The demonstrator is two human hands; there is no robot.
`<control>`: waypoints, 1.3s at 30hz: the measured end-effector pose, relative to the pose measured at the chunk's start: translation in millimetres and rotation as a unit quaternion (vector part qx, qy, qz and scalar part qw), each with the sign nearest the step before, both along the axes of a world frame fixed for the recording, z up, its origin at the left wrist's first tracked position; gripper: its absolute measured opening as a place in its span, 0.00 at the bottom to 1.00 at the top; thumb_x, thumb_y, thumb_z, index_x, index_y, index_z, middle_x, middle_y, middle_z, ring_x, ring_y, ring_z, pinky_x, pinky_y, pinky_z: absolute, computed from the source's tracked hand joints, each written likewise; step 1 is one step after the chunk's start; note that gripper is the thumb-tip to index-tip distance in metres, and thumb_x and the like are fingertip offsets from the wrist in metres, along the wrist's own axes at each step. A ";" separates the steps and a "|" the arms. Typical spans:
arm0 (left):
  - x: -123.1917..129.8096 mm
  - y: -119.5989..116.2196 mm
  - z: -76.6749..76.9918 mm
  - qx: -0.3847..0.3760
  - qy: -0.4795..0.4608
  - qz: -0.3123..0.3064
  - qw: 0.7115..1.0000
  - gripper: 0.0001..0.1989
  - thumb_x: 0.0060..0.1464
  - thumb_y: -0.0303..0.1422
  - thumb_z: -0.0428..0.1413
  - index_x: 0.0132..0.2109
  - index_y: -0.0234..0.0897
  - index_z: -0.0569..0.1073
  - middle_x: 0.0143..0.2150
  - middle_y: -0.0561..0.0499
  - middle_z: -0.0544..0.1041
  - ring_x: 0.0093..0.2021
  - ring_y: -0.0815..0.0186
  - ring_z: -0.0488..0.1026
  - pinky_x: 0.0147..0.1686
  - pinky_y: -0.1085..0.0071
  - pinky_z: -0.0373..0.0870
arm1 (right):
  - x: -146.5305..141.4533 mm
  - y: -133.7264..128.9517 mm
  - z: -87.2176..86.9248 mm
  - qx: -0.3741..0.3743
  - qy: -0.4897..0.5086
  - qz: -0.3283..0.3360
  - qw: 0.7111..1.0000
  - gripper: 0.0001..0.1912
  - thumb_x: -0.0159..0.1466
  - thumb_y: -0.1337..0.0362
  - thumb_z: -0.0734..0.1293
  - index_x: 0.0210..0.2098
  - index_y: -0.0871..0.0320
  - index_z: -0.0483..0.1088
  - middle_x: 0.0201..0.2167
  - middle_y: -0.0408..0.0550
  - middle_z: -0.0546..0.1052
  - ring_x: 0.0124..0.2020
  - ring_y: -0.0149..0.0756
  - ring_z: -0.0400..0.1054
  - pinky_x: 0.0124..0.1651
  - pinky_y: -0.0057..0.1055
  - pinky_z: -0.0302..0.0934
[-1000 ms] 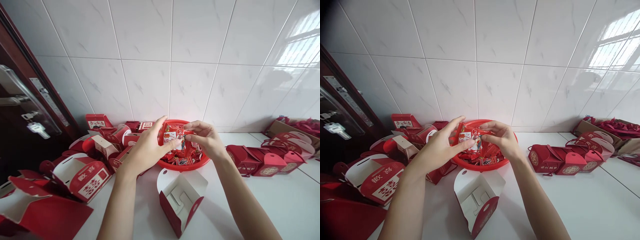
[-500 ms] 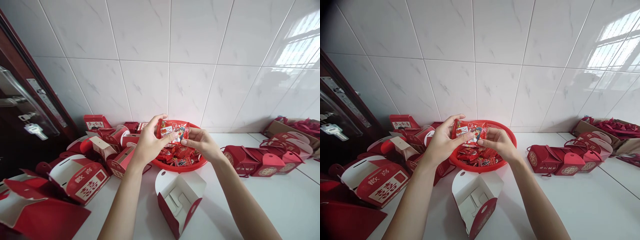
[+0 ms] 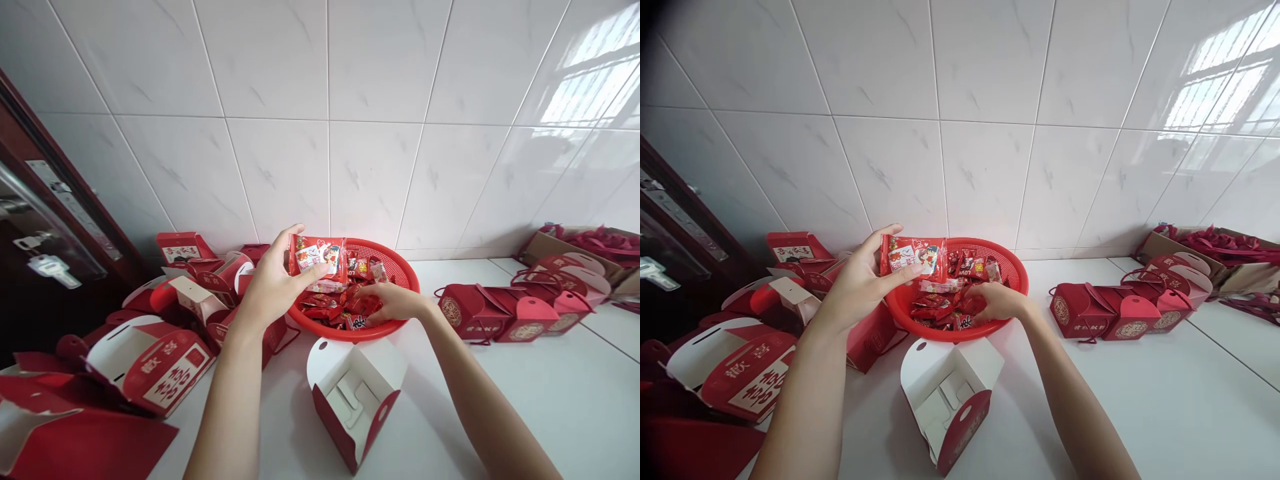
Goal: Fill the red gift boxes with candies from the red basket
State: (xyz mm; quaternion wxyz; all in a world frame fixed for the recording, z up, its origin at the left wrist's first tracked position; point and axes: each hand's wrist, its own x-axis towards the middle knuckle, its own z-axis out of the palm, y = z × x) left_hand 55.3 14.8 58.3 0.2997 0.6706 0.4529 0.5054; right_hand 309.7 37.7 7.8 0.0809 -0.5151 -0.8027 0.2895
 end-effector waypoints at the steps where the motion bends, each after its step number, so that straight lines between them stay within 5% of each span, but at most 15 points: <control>1: -0.6 -0.2 0.1 -0.002 0.006 0.002 1.000 0.40 0.50 0.44 0.68 0.67 0.43 0.65 0.64 0.43 0.73 0.59 0.49 0.74 0.61 0.53 0.69 | -1.8 0.0 -0.3 -0.003 -0.024 0.004 1.000 0.30 0.55 0.62 0.76 0.58 0.52 0.75 0.58 0.52 0.77 0.59 0.54 0.69 0.58 0.44 0.65; 11: -1.0 -1.7 3.2 0.019 0.052 0.025 0.998 0.39 0.49 0.44 0.68 0.66 0.43 0.68 0.62 0.45 0.75 0.59 0.49 0.74 0.62 0.53 0.69 | -4.3 2.6 0.6 -0.027 -0.059 -0.021 0.998 0.39 0.55 0.56 0.77 0.65 0.51 0.69 0.59 0.52 0.76 0.59 0.53 0.69 0.56 0.41 0.65; 14: -1.1 -0.7 2.3 0.024 0.058 0.016 0.998 0.38 0.49 0.43 0.67 0.66 0.42 0.67 0.62 0.45 0.75 0.59 0.49 0.74 0.63 0.53 0.68 | -2.6 3.6 0.6 -0.037 -0.034 -0.003 0.999 0.29 0.61 0.53 0.73 0.61 0.50 0.73 0.56 0.50 0.78 0.58 0.50 0.71 0.56 0.38 0.65; 17: -1.3 0.2 0.6 0.034 0.057 0.014 0.998 0.38 0.51 0.42 0.66 0.67 0.41 0.67 0.62 0.44 0.75 0.61 0.49 0.73 0.65 0.53 0.66 | -1.9 4.3 -0.6 -0.012 -0.040 -0.022 0.999 0.22 0.65 0.64 0.66 0.58 0.48 0.76 0.54 0.48 0.80 0.55 0.46 0.73 0.54 0.36 0.66; 21: -2.5 0.3 0.3 0.035 0.053 0.011 0.998 0.38 0.50 0.42 0.66 0.67 0.42 0.66 0.61 0.45 0.76 0.59 0.50 0.75 0.63 0.52 0.68 | -4.1 5.3 -4.6 0.012 -0.109 -0.048 0.993 0.42 0.55 0.78 0.65 0.66 0.41 0.68 0.57 0.45 0.78 0.51 0.44 0.74 0.46 0.31 0.66; 23: -3.5 0.1 1.1 0.031 0.050 0.008 0.998 0.39 0.50 0.42 0.67 0.67 0.42 0.66 0.60 0.46 0.77 0.56 0.50 0.77 0.61 0.53 0.70 | -6.7 5.6 -6.7 0.016 -0.136 -0.050 0.989 0.44 0.54 0.80 0.64 0.66 0.42 0.68 0.58 0.46 0.78 0.53 0.44 0.73 0.43 0.30 0.65; 28: -7.0 -0.5 2.3 0.032 0.051 0.013 0.998 0.40 0.49 0.41 0.67 0.68 0.43 0.65 0.60 0.46 0.77 0.53 0.51 0.78 0.59 0.53 0.72 | -15.2 2.7 -7.2 0.053 -0.178 -0.078 0.979 0.28 0.57 0.80 0.64 0.52 0.55 0.77 0.51 0.53 0.80 0.53 0.47 0.71 0.39 0.31 0.60; 33: -8.0 -2.6 3.4 0.035 0.043 0.014 0.998 0.38 0.51 0.39 0.66 0.68 0.44 0.65 0.58 0.46 0.78 0.54 0.51 0.78 0.58 0.52 0.73 | -19.3 0.8 -2.5 0.089 -0.216 -0.120 0.965 0.13 0.61 0.75 0.66 0.42 0.56 0.77 0.46 0.54 0.80 0.47 0.48 0.74 0.34 0.32 0.56; 39: -7.2 -4.5 6.1 0.039 0.050 0.016 0.998 0.38 0.51 0.39 0.66 0.67 0.43 0.65 0.56 0.47 0.80 0.53 0.51 0.79 0.56 0.53 0.75 | -11.4 25.0 8.7 0.171 -0.225 -0.202 0.938 0.17 0.65 0.76 0.59 0.49 0.59 0.73 0.48 0.59 0.78 0.50 0.50 0.73 0.39 0.34 0.59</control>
